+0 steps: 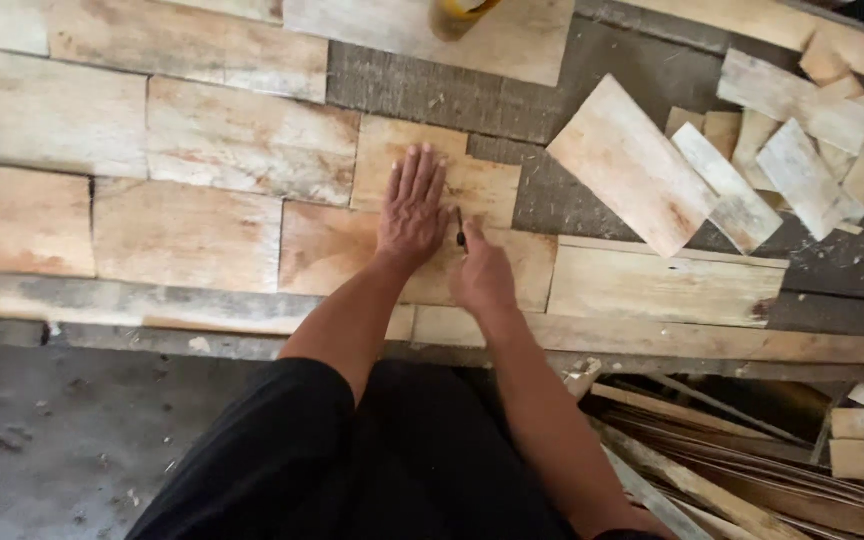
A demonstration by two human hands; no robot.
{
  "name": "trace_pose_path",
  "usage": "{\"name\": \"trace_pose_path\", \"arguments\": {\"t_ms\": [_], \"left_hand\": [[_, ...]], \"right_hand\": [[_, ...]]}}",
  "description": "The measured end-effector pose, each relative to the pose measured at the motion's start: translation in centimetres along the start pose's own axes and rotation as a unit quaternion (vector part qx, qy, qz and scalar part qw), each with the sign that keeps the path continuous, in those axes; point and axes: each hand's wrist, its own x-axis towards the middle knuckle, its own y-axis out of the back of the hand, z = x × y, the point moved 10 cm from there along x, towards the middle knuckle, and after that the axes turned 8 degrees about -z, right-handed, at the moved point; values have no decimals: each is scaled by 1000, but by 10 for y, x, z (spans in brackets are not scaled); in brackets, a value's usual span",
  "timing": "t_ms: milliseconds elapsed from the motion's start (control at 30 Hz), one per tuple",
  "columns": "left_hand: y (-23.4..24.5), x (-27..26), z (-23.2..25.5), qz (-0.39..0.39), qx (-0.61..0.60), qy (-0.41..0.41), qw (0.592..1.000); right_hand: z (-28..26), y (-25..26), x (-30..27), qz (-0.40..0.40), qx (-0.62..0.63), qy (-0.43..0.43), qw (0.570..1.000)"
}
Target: Gluing and arranging thin wood veneer pieces on a surface.
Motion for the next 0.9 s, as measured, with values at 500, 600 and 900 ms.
{"name": "trace_pose_path", "arguments": {"t_ms": [500,600,900], "left_hand": [[-11,2,-3,-33,25,19,999],[-12,5,-3,-48,29,26,998],[-9,3,1,-52,54,17,997]], "right_hand": [[29,-24,-8,84,100,108,986],[34,-25,-10,94,94,88,987],[108,5,57,166,22,34,985]]}}
